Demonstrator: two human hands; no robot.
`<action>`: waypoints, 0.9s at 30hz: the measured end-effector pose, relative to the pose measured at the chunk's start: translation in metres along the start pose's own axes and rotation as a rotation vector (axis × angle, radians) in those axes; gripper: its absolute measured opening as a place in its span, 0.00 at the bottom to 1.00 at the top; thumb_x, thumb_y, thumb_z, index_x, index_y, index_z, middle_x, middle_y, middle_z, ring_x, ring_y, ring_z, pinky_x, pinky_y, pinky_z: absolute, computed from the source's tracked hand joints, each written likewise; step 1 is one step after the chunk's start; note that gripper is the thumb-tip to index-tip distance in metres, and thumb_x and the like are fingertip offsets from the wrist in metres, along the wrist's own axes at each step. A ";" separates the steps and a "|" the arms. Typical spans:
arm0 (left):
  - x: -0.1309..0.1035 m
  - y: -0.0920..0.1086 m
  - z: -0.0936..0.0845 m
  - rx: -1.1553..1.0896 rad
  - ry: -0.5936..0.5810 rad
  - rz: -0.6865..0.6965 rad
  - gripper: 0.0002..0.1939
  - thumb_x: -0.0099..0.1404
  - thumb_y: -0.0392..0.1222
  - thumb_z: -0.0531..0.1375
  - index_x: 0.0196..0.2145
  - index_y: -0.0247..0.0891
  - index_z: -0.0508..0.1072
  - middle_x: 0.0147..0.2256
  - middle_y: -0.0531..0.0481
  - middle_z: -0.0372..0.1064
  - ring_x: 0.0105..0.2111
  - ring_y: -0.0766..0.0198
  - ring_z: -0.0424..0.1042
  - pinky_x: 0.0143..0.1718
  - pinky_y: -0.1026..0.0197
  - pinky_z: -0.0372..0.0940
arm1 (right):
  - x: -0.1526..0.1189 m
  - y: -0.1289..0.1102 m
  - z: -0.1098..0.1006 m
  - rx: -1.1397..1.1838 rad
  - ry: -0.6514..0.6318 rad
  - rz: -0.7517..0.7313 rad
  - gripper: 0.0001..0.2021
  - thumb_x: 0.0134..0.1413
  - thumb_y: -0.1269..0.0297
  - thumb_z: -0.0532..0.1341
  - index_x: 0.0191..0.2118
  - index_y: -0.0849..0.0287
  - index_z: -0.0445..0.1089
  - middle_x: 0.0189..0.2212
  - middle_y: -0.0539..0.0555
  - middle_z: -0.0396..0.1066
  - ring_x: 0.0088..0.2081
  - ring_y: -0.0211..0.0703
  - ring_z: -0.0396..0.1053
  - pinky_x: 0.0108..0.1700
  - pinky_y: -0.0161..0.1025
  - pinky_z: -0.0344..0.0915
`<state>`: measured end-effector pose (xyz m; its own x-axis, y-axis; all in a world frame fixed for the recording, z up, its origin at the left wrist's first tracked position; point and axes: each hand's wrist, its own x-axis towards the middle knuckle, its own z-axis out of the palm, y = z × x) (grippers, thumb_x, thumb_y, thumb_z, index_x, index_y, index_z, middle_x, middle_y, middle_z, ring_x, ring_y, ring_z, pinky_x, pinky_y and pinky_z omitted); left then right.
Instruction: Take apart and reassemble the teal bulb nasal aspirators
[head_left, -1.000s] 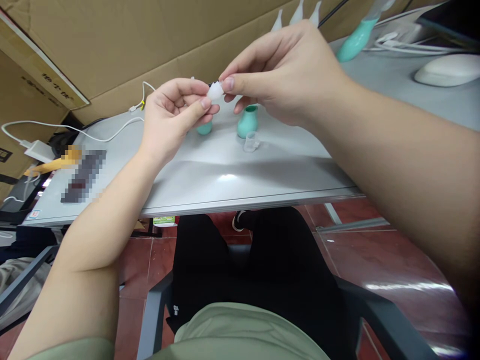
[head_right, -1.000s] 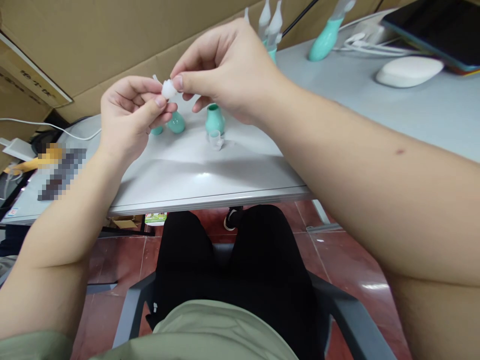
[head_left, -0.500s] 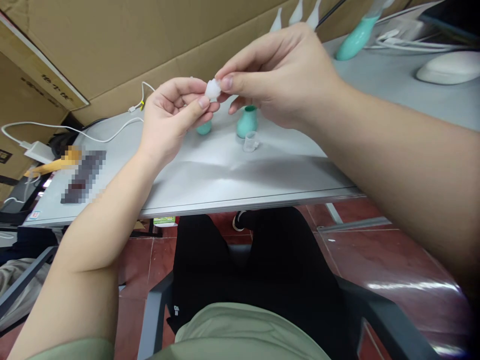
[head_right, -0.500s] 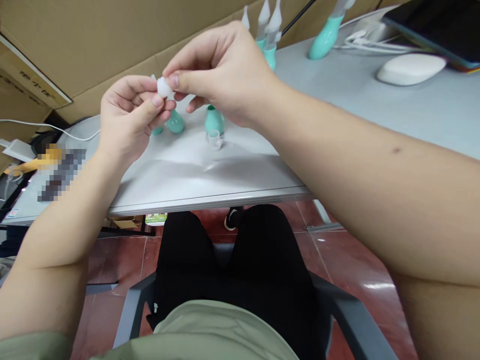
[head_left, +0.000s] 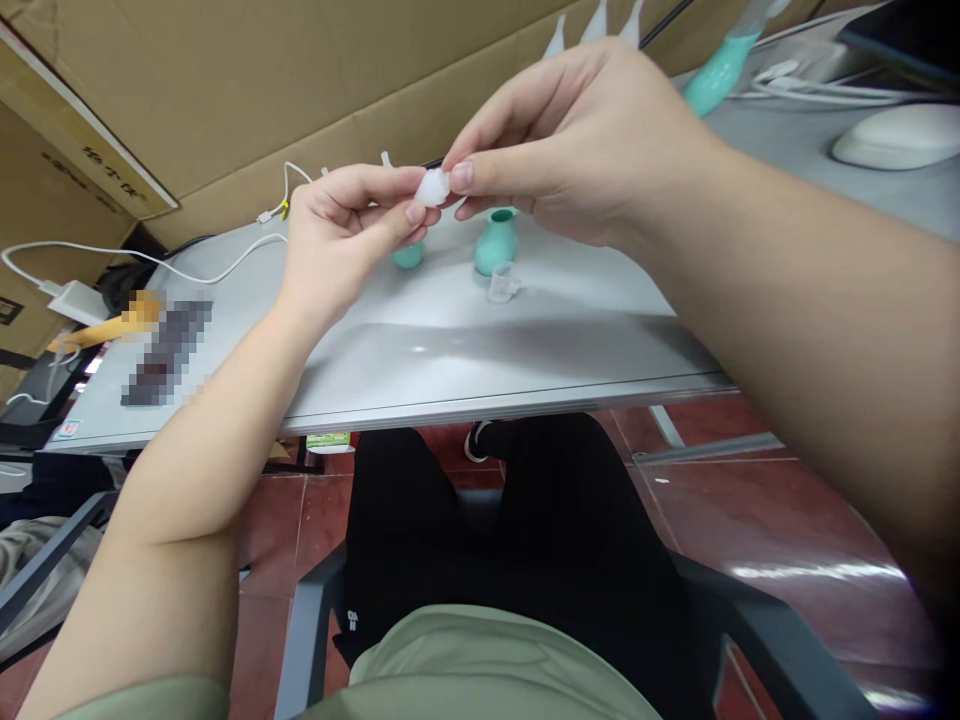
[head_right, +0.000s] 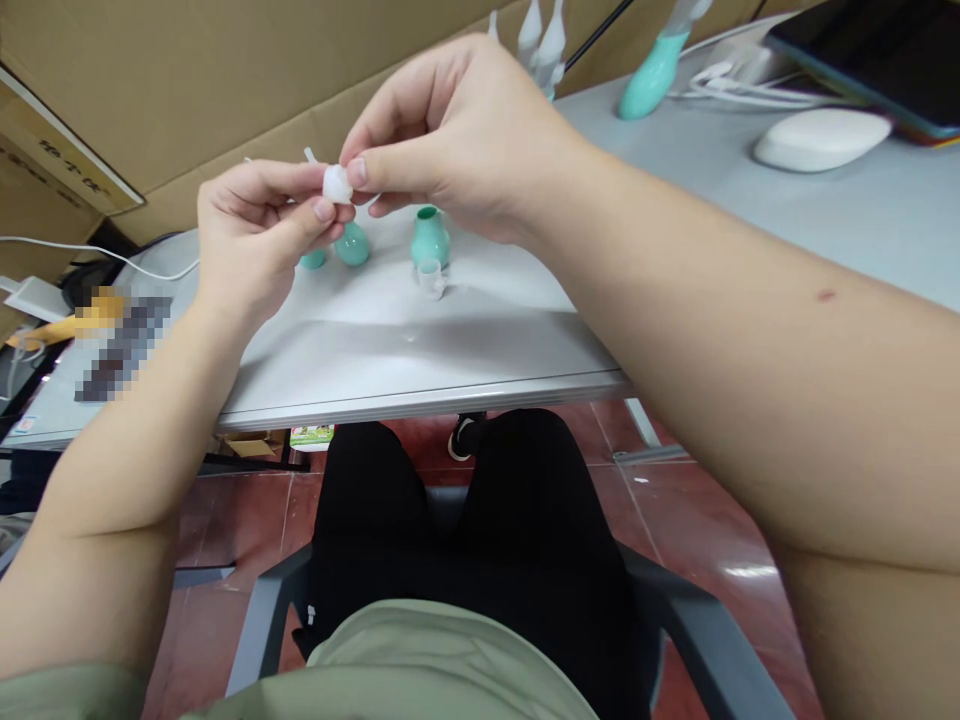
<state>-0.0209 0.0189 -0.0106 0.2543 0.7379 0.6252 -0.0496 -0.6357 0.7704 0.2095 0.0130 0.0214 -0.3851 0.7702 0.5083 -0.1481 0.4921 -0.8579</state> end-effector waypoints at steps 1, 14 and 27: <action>0.000 0.000 0.000 0.007 0.007 0.004 0.10 0.64 0.42 0.80 0.42 0.46 0.87 0.40 0.52 0.86 0.38 0.59 0.86 0.46 0.56 0.85 | 0.000 0.000 0.000 -0.007 -0.010 0.003 0.06 0.45 0.61 0.79 0.30 0.49 0.84 0.32 0.49 0.84 0.35 0.37 0.83 0.39 0.28 0.80; 0.000 -0.004 -0.002 -0.021 -0.006 0.019 0.11 0.63 0.44 0.81 0.41 0.44 0.87 0.38 0.52 0.86 0.37 0.59 0.87 0.42 0.57 0.84 | 0.000 0.002 -0.004 -0.043 -0.069 -0.021 0.10 0.46 0.61 0.80 0.33 0.56 0.84 0.32 0.51 0.83 0.34 0.33 0.80 0.39 0.25 0.78; 0.004 0.003 -0.002 -0.105 0.000 -0.237 0.16 0.70 0.22 0.71 0.40 0.45 0.85 0.37 0.59 0.84 0.41 0.65 0.89 0.46 0.68 0.85 | -0.003 -0.005 0.005 -0.139 -0.046 -0.157 0.08 0.59 0.74 0.72 0.34 0.53 0.80 0.33 0.46 0.80 0.33 0.33 0.78 0.38 0.27 0.78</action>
<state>-0.0223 0.0205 -0.0059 0.2705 0.8634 0.4260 -0.0886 -0.4183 0.9040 0.2072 0.0064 0.0236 -0.4087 0.6623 0.6280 -0.0839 0.6579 -0.7484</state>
